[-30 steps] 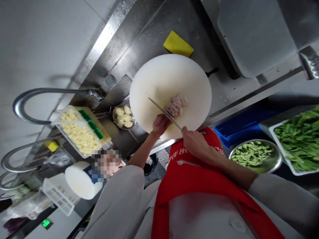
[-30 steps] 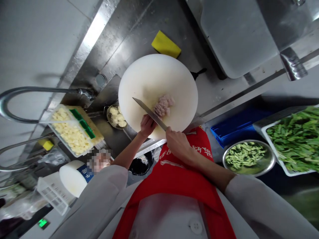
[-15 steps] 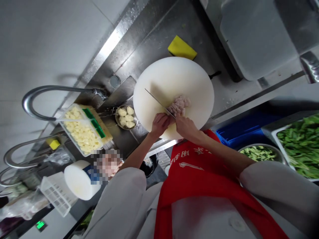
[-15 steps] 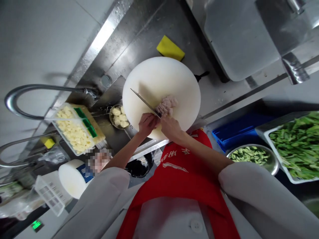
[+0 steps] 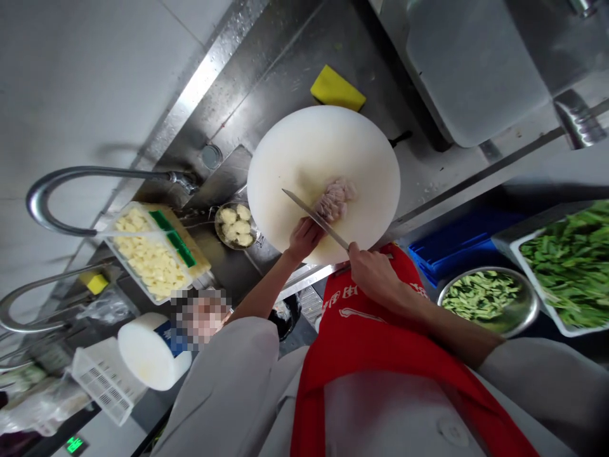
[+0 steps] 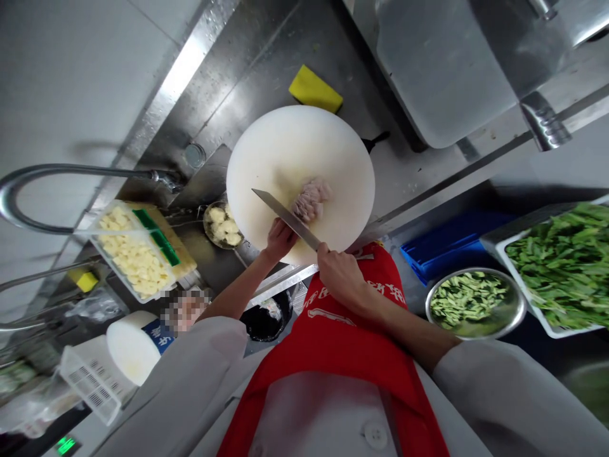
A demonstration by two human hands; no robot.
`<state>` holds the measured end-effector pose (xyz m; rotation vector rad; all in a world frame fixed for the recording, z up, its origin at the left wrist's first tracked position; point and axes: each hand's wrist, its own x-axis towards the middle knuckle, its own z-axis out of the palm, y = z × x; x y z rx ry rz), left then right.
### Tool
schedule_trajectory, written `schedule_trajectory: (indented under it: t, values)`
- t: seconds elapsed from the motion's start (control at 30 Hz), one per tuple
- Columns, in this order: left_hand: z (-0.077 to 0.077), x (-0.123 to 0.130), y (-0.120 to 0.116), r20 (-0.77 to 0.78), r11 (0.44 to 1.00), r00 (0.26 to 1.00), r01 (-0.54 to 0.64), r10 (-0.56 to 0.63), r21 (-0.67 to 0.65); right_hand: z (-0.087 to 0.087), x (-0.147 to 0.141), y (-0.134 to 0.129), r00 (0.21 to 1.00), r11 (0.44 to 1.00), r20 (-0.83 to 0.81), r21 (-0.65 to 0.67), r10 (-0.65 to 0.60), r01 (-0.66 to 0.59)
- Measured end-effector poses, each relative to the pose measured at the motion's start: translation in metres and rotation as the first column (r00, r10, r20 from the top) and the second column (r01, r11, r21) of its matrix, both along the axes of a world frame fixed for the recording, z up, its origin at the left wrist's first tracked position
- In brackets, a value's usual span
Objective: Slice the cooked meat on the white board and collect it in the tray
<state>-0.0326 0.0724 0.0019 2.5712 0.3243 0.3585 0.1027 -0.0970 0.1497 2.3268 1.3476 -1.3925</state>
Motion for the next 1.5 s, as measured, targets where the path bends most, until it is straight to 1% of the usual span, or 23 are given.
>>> schedule_trajectory:
  t: [0.1,0.23,0.3,0.43,0.5,0.6,0.67,0.73,0.8,0.9,0.97,1.0,1.03,1.1,1.2,1.27,1.33,1.4,1.5]
  values:
    - [0.0,0.001,0.0,-0.012,1.0,1.0,-0.005,0.005,0.017,0.001,0.002,-0.009,1.0,1.0,-0.024,0.001,-0.014,0.014]
    - [-0.001,0.0,0.0,-0.016,1.0,1.0,0.006,-0.005,0.025,0.003,0.003,-0.021,0.998,0.998,-0.062,-0.059,0.009,-0.013]
    - [-0.002,0.0,0.001,-0.008,0.999,1.0,0.014,-0.014,0.037,0.001,0.003,-0.019,0.998,0.997,-0.066,-0.075,0.015,-0.02]
    - [-0.003,-0.002,0.001,0.017,0.997,1.0,0.005,-0.006,0.071,-0.002,0.004,-0.01,0.998,0.999,-0.061,-0.033,-0.006,0.004]
    - [-0.003,-0.002,0.002,0.032,0.998,0.999,0.024,-0.026,0.059,0.001,0.006,-0.019,0.997,0.999,-0.076,-0.044,-0.002,-0.002]
    - [-0.003,-0.003,0.002,0.067,0.997,0.995,0.066,-0.068,0.029,0.008,0.006,-0.043,0.995,0.995,-0.1,-0.092,0.023,-0.032]
    - [-0.003,-0.003,0.002,0.078,0.997,0.995,0.068,-0.069,0.026,0.008,0.006,-0.045,0.994,0.994,-0.103,-0.1,0.03,-0.041]
    - [-0.003,-0.004,0.002,0.079,0.998,0.995,0.058,-0.06,0.033,0.0,0.005,-0.028,0.995,0.994,-0.091,-0.098,0.029,-0.038]
    - [-0.004,-0.004,0.002,0.078,0.998,0.996,0.044,-0.047,0.046,-0.015,0.006,0.004,0.997,0.997,-0.072,-0.069,0.028,-0.032]
    - [-0.005,-0.005,0.001,0.071,0.998,0.997,0.022,-0.026,0.056,-0.035,0.011,0.053,0.999,0.996,-0.054,0.085,0.004,0.001]
    - [-0.005,-0.006,0.0,0.045,0.999,0.999,0.013,-0.016,0.049,-0.04,0.017,0.069,0.998,0.985,-0.055,0.169,-0.022,0.031]
    - [-0.005,-0.006,0.0,0.035,0.999,0.999,0.008,-0.009,0.044,-0.039,0.019,0.07,0.998,0.982,-0.05,0.187,-0.03,0.039]
    - [-0.006,-0.006,0.0,0.028,0.999,1.0,0.0,-0.002,0.04,-0.036,0.02,0.068,0.998,0.981,-0.049,0.188,-0.026,0.035]
    - [-0.006,-0.007,0.0,0.019,0.999,1.0,-0.013,0.012,0.037,-0.027,0.019,0.052,0.999,0.987,-0.044,0.158,0.003,0.004]
    - [-0.006,-0.008,0.0,0.001,0.999,1.0,-0.015,0.015,0.03,-0.009,0.013,0.014,0.998,0.996,-0.053,0.081,0.042,-0.038]
    - [-0.006,-0.008,0.0,0.0,0.999,1.0,-0.009,0.009,0.033,0.002,0.009,-0.011,0.996,0.999,-0.08,0.012,0.044,-0.044]
    - [-0.006,-0.007,0.0,0.012,0.999,1.0,0.003,-0.003,0.041,0.008,0.007,-0.028,0.993,0.996,-0.112,-0.067,0.043,-0.051]
    - [-0.006,-0.007,0.0,0.039,0.998,0.999,0.014,-0.016,0.054,0.009,0.006,-0.03,0.991,0.993,-0.126,-0.109,0.039,-0.053]
    - [-0.007,-0.007,0.001,0.095,0.998,0.995,0.011,-0.017,0.063,0.003,0.006,-0.013,0.994,0.997,-0.107,-0.07,0.009,-0.017]
